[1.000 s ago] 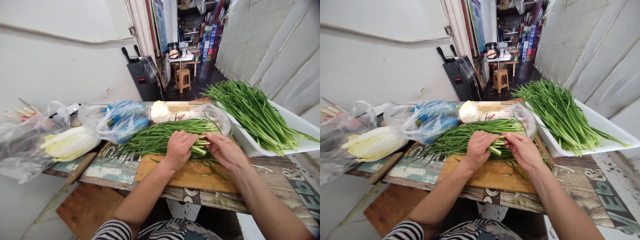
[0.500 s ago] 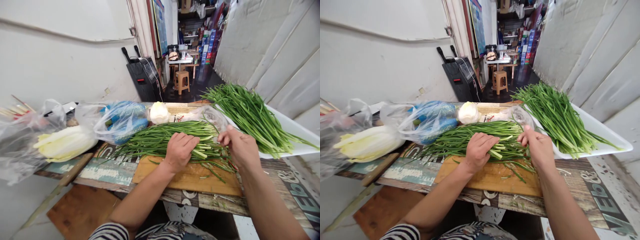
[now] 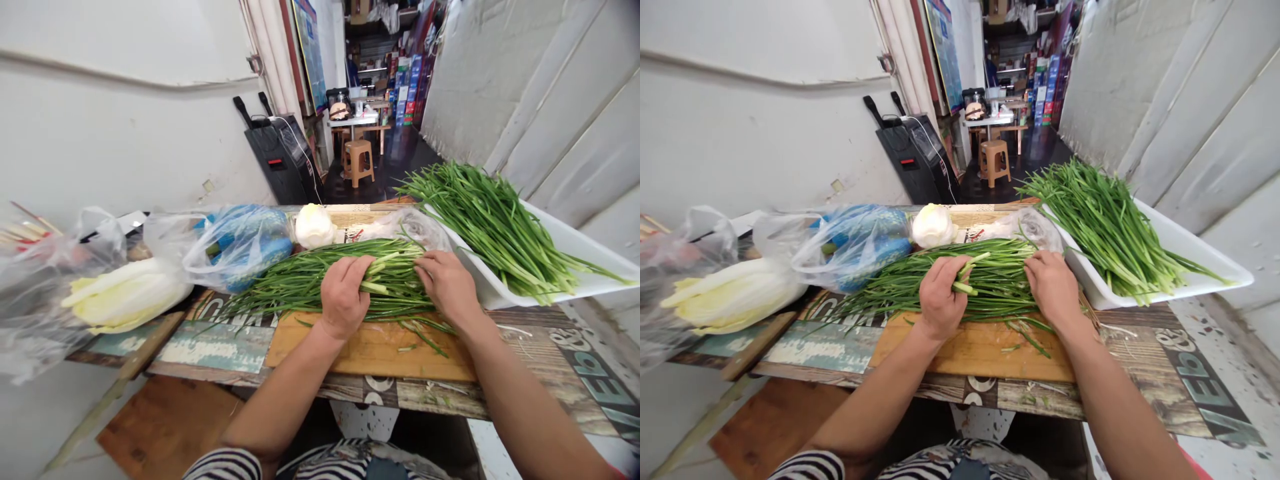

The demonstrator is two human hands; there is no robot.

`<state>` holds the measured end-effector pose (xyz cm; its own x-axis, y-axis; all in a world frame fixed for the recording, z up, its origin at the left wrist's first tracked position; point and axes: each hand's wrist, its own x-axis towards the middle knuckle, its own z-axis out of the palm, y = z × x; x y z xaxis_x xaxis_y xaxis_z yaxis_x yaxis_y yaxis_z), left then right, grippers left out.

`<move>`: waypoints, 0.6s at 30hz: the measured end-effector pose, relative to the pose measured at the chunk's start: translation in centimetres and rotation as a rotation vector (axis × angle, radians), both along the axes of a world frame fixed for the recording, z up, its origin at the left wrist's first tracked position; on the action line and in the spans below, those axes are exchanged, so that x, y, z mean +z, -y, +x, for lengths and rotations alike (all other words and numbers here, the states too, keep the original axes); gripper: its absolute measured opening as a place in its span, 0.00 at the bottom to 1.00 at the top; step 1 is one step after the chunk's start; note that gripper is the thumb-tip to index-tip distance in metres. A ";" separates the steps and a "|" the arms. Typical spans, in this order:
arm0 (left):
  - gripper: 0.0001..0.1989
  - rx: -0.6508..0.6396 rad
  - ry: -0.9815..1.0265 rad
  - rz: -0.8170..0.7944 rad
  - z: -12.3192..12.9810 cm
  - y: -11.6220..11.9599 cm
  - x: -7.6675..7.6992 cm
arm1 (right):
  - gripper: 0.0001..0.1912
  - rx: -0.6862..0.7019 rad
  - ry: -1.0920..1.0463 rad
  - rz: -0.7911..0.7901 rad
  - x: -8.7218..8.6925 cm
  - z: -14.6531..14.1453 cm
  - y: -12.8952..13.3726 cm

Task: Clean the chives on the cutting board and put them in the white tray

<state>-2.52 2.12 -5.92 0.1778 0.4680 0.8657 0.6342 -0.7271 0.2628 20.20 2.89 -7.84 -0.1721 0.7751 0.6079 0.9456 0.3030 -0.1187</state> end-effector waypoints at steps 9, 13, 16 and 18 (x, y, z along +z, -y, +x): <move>0.11 -0.041 -0.022 -0.060 0.4 -0.5 -0.3 | 0.09 0.186 -0.074 0.085 1.0 -0.3 0.4; 0.11 -0.022 0.001 -0.032 0.4 -0.6 -0.7 | 0.08 0.224 -0.117 0.075 1.1 -0.4 0.5; 0.11 -0.031 0.011 -0.042 0.4 -0.6 -0.6 | 0.08 0.232 -0.173 0.077 1.1 -0.6 0.5; 0.12 -0.051 0.019 -0.077 0.4 -0.5 -0.5 | 0.08 0.293 -0.269 0.086 1.6 -0.9 0.8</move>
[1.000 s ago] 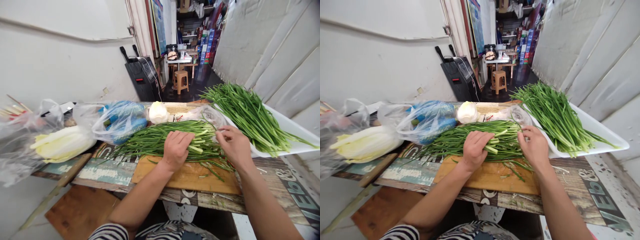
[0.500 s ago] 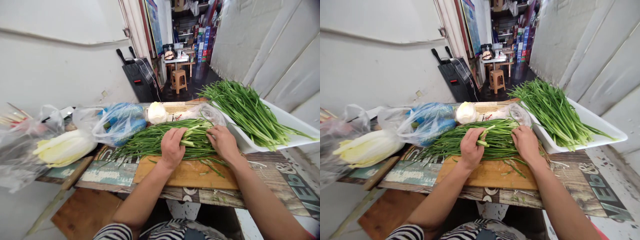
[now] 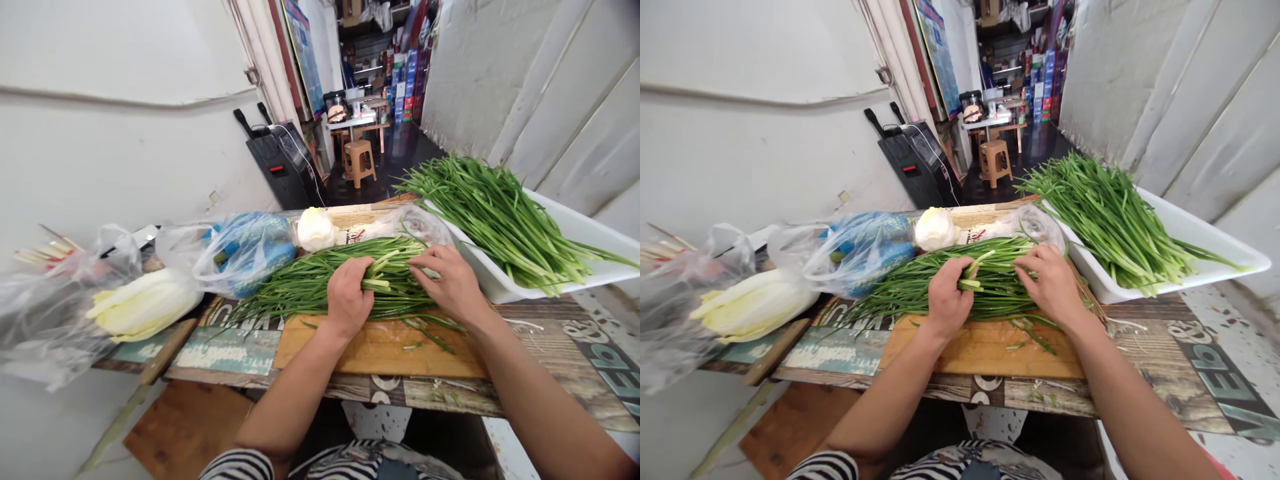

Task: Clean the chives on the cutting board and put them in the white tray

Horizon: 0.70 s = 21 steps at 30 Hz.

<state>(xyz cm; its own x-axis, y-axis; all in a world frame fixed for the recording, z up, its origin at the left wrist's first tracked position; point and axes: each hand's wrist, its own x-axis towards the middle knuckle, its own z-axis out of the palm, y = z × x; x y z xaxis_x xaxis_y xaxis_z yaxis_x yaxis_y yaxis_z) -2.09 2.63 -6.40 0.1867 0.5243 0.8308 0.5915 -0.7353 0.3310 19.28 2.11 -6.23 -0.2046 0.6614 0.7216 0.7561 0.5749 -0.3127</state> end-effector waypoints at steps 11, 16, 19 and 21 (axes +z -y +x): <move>0.14 -0.198 -0.096 -0.046 0.1 -0.1 0.6 | 0.06 0.201 -0.423 -0.154 1.8 -2.1 1.7; 0.09 -0.235 -0.015 -0.048 0.4 0.1 0.7 | 0.08 0.313 -1.018 -0.384 1.0 -3.3 1.4; 0.09 -0.226 0.029 -0.026 0.4 0.0 0.5 | 0.12 0.234 -1.175 -0.413 1.3 -2.5 1.1; 0.08 -0.217 0.042 -0.015 0.4 -0.1 0.4 | 0.16 0.084 -1.022 -0.392 1.7 -1.5 1.1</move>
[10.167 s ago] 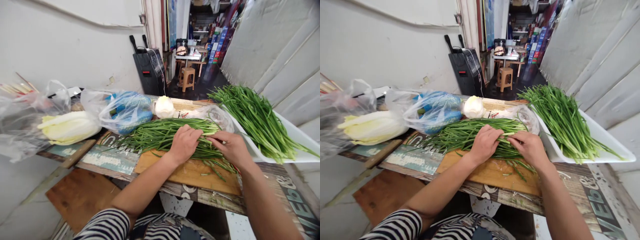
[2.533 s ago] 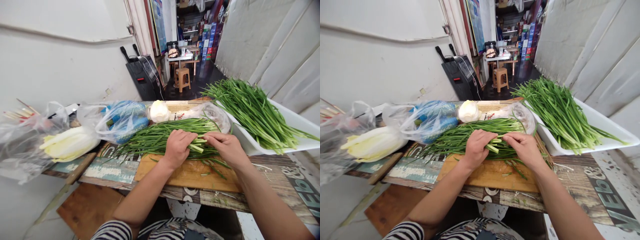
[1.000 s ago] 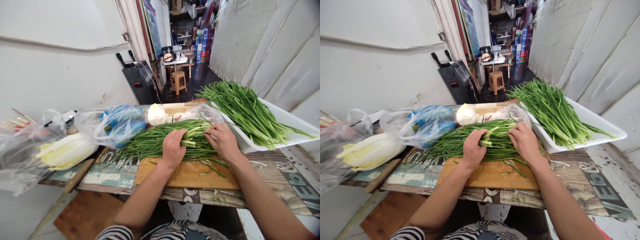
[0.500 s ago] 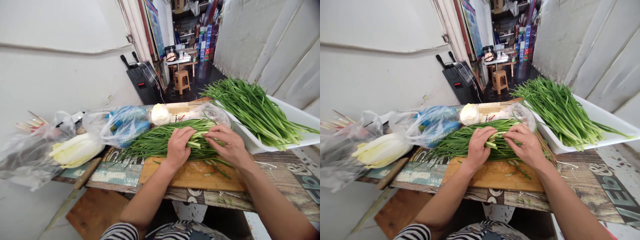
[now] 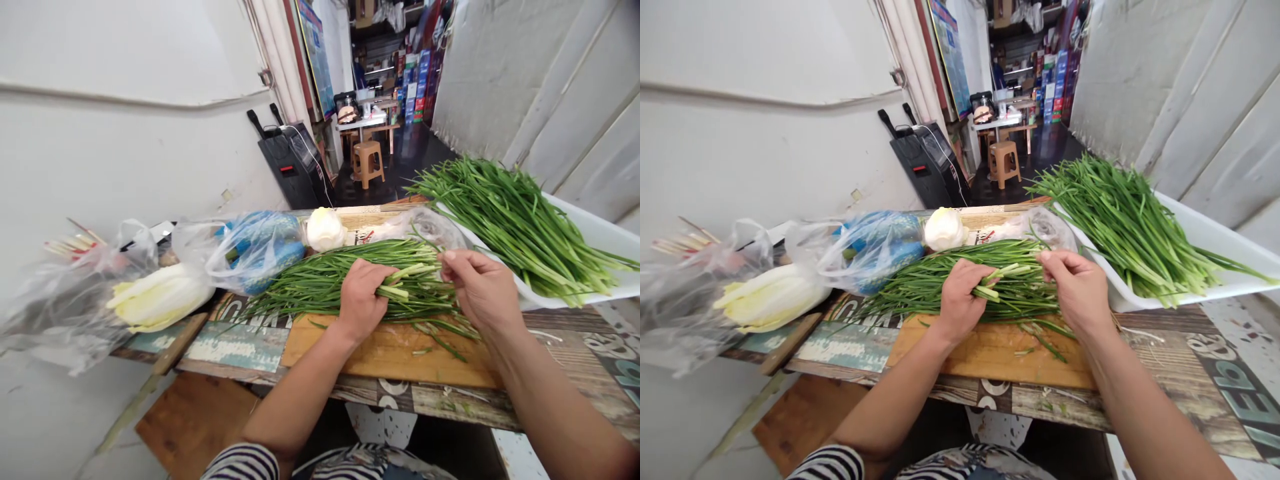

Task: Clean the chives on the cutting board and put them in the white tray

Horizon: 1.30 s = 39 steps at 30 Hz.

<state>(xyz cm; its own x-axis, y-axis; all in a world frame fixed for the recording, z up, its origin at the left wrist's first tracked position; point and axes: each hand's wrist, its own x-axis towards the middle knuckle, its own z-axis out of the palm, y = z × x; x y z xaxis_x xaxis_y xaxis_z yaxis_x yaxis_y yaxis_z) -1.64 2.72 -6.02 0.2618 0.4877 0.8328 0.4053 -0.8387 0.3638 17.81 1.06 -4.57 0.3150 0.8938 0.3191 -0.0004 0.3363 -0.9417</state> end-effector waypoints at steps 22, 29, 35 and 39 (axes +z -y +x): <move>0.10 0.037 -0.081 -0.035 -0.2 0.2 0.1 | 0.08 0.084 0.328 0.124 0.4 -0.9 0.5; 0.09 0.073 -0.102 -0.053 -0.2 0.4 0.3 | 0.12 -0.080 0.566 0.219 0.1 0.2 0.3; 0.07 0.126 0.005 0.017 -0.5 0.6 0.5 | 0.31 -0.279 0.791 0.049 -0.2 2.0 -0.3; 0.08 0.135 0.036 0.016 -0.7 0.5 0.3 | 0.15 -0.095 0.821 0.226 -0.7 0.5 -0.1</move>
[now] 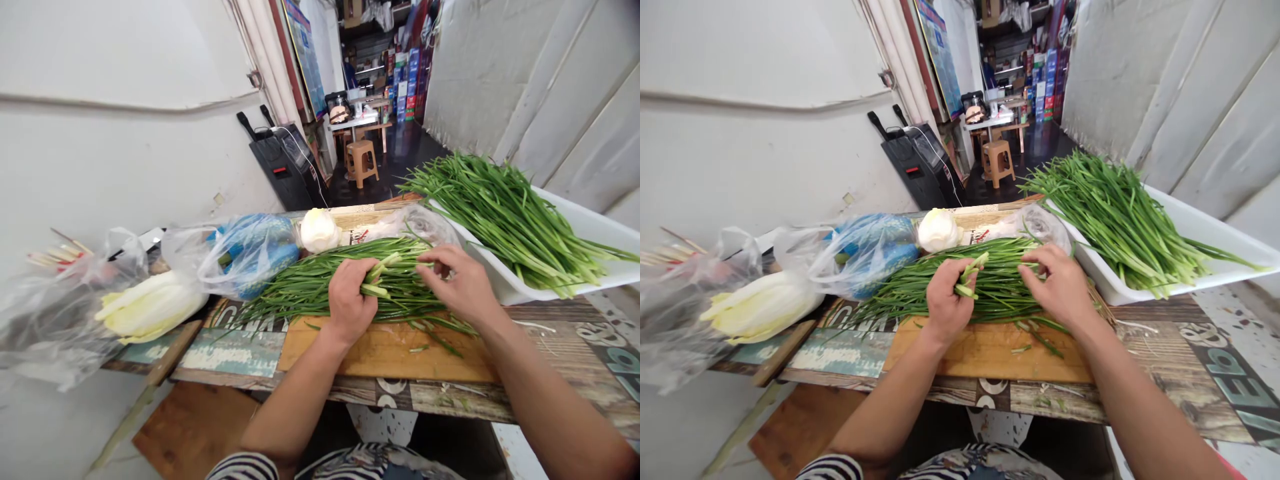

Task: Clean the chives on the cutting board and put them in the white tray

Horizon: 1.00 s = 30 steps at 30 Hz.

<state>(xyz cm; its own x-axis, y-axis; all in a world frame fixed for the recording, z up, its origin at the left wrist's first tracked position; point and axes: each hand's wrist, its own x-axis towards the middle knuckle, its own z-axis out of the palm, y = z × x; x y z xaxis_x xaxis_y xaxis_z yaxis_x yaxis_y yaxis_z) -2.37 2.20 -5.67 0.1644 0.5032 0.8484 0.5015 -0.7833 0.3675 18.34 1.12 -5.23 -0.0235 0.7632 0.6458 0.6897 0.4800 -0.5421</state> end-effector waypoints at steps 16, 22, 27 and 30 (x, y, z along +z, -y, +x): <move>0.10 0.215 0.781 0.097 -8.1 -2.6 8.6 | 0.13 0.175 0.660 0.045 -3.1 -3.9 0.2; 0.02 0.424 0.650 0.703 -12.3 -2.6 14.7 | 0.11 0.183 0.652 0.026 -3.4 -3.9 0.3; 0.07 0.433 0.269 0.481 -8.6 -3.1 9.4 | 0.11 0.222 0.592 0.024 -2.8 -3.9 0.5; 0.08 0.367 0.042 0.322 -6.1 -3.8 4.8 | 0.12 0.216 0.430 0.111 -2.2 -3.4 0.6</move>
